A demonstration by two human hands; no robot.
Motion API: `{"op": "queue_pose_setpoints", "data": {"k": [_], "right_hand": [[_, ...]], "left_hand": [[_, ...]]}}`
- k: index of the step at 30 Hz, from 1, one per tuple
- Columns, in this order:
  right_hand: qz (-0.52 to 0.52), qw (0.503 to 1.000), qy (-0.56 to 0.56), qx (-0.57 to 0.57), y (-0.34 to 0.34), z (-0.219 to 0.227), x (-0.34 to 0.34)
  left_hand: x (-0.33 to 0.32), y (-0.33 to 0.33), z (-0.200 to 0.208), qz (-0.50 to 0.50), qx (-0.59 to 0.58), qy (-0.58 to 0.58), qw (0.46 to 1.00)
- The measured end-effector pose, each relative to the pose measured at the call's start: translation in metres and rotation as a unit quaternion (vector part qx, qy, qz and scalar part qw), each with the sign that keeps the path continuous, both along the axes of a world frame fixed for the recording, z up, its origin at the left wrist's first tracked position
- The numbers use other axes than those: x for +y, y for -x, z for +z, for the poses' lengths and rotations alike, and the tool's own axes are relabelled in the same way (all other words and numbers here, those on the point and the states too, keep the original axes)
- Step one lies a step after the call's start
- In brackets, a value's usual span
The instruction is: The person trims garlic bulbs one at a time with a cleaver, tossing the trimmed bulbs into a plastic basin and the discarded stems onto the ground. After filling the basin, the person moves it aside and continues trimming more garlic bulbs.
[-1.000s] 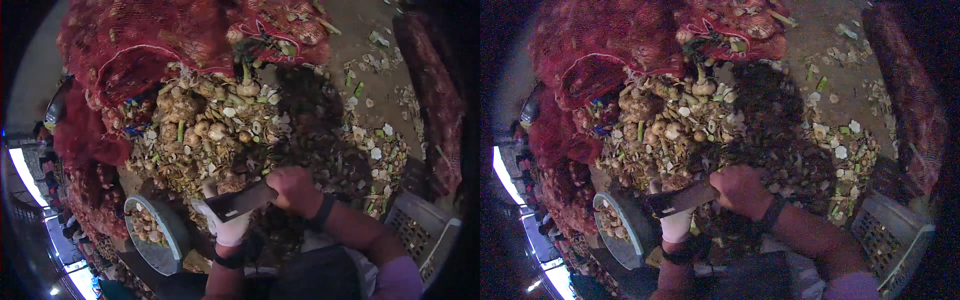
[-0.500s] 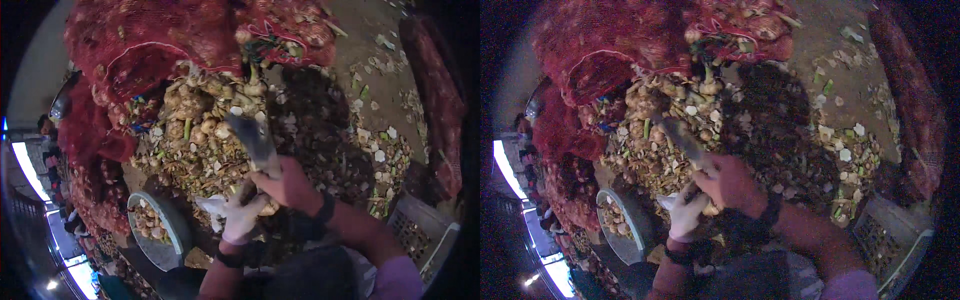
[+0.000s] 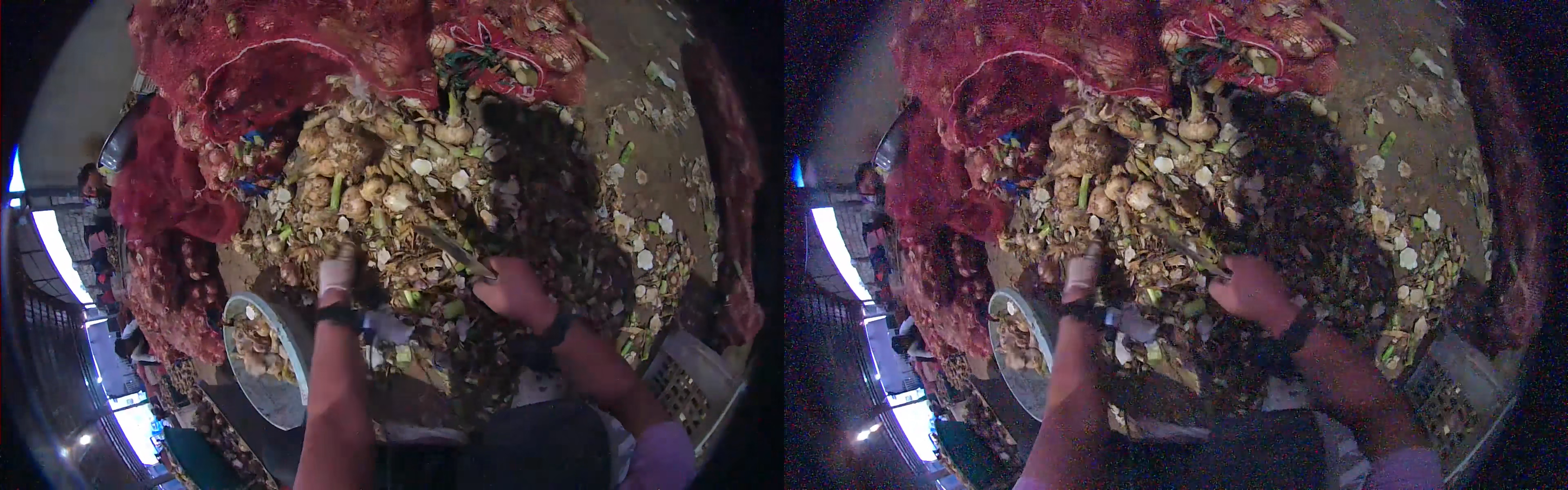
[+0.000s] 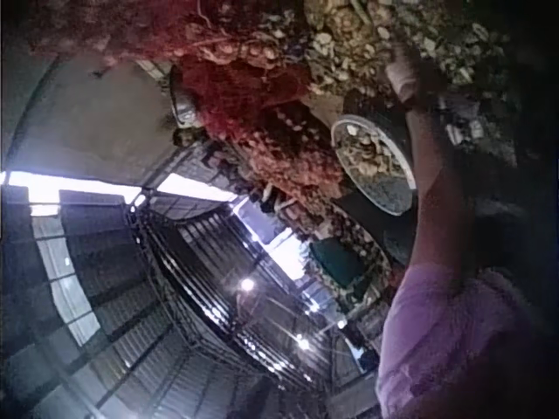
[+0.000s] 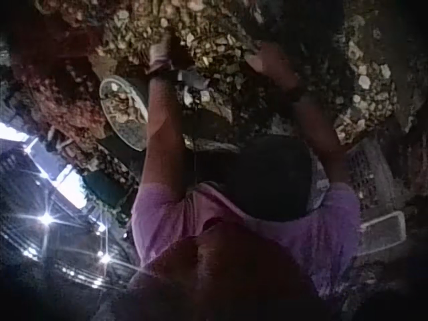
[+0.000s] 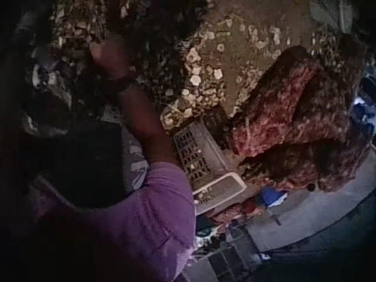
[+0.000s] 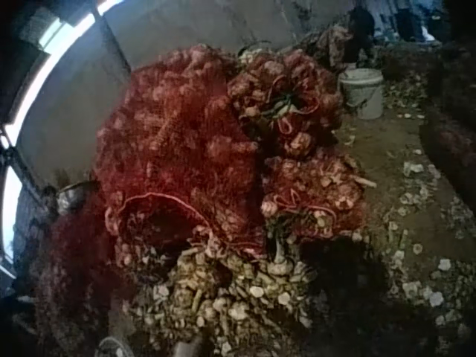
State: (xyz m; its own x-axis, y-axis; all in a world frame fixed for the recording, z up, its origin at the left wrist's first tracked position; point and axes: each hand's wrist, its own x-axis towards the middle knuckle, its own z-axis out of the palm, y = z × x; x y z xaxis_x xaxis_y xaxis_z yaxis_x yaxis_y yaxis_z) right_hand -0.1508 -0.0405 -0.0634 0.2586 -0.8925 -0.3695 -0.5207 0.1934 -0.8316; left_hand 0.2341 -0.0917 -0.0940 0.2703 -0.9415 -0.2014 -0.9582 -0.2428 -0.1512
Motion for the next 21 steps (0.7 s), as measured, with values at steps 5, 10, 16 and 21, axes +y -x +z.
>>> {"op": "queue_pose_setpoints", "data": {"k": [5,10,16,21], "right_hand": [[-0.057,0.996,0.05,0.046,0.042,-0.005,0.01],[0.046,0.988,0.144,0.03,0.024,0.034,0.01],[-0.038,0.996,-0.08,0.019,0.033,-0.006,0.018],[-0.126,0.896,-0.204,-0.373,0.034,0.044,-0.016]], "left_hand": [[0.008,0.153,0.026,0.208,0.466,0.165,0.844],[0.063,0.207,0.115,-0.013,0.413,0.151,0.898],[0.071,0.237,0.126,-0.182,0.358,0.269,0.875],[0.084,0.236,0.122,-0.154,0.448,0.089,0.876]]}}
